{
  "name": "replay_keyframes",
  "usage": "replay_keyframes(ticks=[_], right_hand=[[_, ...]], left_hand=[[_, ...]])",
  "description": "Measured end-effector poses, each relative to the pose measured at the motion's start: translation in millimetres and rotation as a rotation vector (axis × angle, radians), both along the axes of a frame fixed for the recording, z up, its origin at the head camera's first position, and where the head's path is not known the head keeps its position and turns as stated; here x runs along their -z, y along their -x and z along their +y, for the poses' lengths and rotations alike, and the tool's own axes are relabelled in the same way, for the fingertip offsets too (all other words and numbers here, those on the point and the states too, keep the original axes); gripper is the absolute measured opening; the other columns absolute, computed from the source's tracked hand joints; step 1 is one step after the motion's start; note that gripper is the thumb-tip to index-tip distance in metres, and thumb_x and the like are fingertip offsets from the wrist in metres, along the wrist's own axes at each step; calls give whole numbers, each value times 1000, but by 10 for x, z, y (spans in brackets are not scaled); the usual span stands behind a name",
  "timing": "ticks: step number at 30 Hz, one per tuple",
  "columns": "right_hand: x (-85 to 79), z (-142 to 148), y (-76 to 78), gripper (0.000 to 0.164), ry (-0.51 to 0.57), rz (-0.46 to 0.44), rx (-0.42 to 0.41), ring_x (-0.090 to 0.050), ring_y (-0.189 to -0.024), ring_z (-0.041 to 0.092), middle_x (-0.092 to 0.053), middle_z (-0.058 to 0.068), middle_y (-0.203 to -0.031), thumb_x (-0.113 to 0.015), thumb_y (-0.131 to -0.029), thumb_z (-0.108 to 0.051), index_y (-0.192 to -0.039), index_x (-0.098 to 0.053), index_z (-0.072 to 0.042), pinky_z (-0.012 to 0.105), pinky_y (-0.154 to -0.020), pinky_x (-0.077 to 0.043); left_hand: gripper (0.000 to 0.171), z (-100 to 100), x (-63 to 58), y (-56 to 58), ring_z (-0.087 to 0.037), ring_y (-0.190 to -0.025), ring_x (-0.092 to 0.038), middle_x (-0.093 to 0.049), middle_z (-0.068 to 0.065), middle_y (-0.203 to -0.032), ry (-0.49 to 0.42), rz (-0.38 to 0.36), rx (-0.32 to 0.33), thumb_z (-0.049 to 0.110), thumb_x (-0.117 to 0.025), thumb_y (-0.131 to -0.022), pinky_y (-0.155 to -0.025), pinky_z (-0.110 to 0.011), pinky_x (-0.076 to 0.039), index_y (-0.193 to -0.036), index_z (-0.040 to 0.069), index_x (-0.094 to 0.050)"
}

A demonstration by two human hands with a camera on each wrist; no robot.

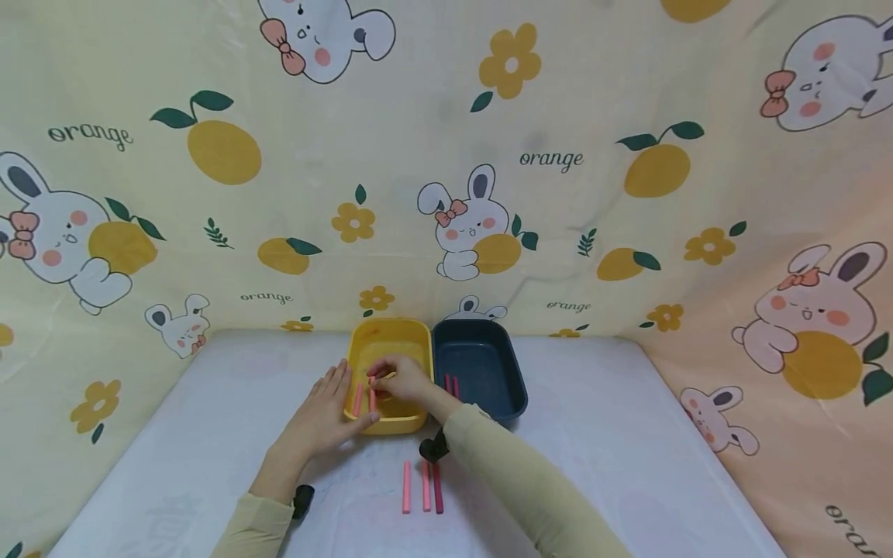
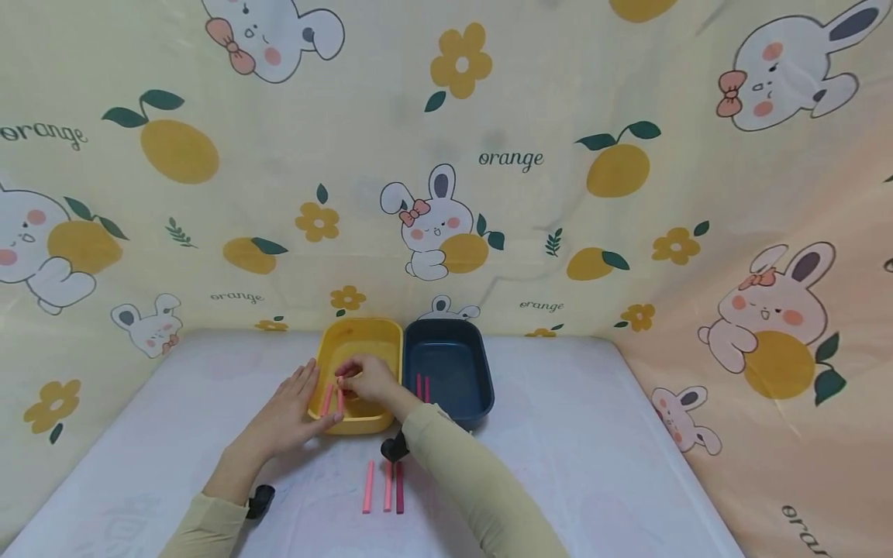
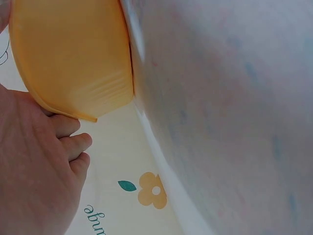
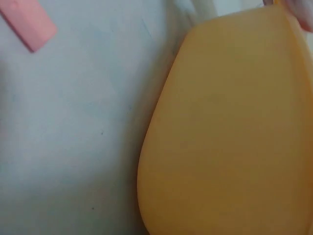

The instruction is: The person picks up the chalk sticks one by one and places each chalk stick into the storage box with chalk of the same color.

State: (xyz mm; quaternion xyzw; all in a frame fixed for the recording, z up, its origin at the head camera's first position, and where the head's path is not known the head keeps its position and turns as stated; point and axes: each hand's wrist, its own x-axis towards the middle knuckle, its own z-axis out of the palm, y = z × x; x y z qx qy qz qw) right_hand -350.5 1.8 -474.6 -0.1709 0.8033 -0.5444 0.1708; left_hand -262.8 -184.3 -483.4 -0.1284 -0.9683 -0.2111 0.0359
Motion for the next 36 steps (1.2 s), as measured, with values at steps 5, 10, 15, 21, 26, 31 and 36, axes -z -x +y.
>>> replay_keyframes(ticks=[5,10,15,21,26,31,36], right_hand=[[15,-27,40,18,-18,-24,23,-68,-84,13,-71,4,-97,-70,-99,-4,-116,-73,-1,27,-83,-62],[24,-65,44,16,-34,-38,82,-67,-83,13,-72,4,-95,-71,-98,-4,-113,-75,-4,27,-81,-61],[34,-86,50,17,-37,-71,128,-69,-85,16,-73,5,-95,-72,-98,-5,-114,-76,-3,28,-83,-62],[72,-100,84,11,-140,38,121,-65,-79,12,-73,1,-92,-75,-96,-9,-106,-78,-6,22,-77,-57],[86,-110,97,10,-218,130,97,-59,-78,8,-74,-2,-91,-80,-93,-12,-102,-80,-8,19,-71,-50],[97,-117,94,10,-275,200,60,-59,-82,7,-75,-3,-94,-80,-93,-13,-102,-81,-9,20,-76,-49],[118,-146,97,10,-324,219,58,-58,-87,8,-74,-6,-95,-80,-93,-17,-102,-82,-12,21,-81,-48]], left_hand=[[110,5,-5,7,-46,-157,-16,-15,-26,-170,2,4,10,68,-61,-94,-126,-60,-19,-160,-11,-22],[107,9,-9,12,-46,-157,-16,-16,-26,-170,3,3,12,65,-63,-95,-126,-61,-19,-159,-11,-23],[108,11,-17,13,-46,-156,-17,-16,-26,-170,10,1,13,66,-61,-95,-126,-61,-19,-159,-12,-24],[110,11,-36,16,-45,-157,-16,-15,-26,-170,18,-2,12,70,-60,-94,-126,-60,-19,-159,-11,-23],[111,8,-25,25,-46,-157,-17,-15,-26,-170,18,-6,9,69,-61,-94,-126,-60,-19,-159,-11,-23],[109,2,6,30,-44,-157,-15,-14,-24,-171,11,-16,3,67,-63,-94,-127,-59,-18,-160,-10,-23],[111,-9,22,27,-44,-158,-15,-14,-23,-172,9,-21,-1,70,-62,-93,-127,-59,-18,-161,-9,-22]])
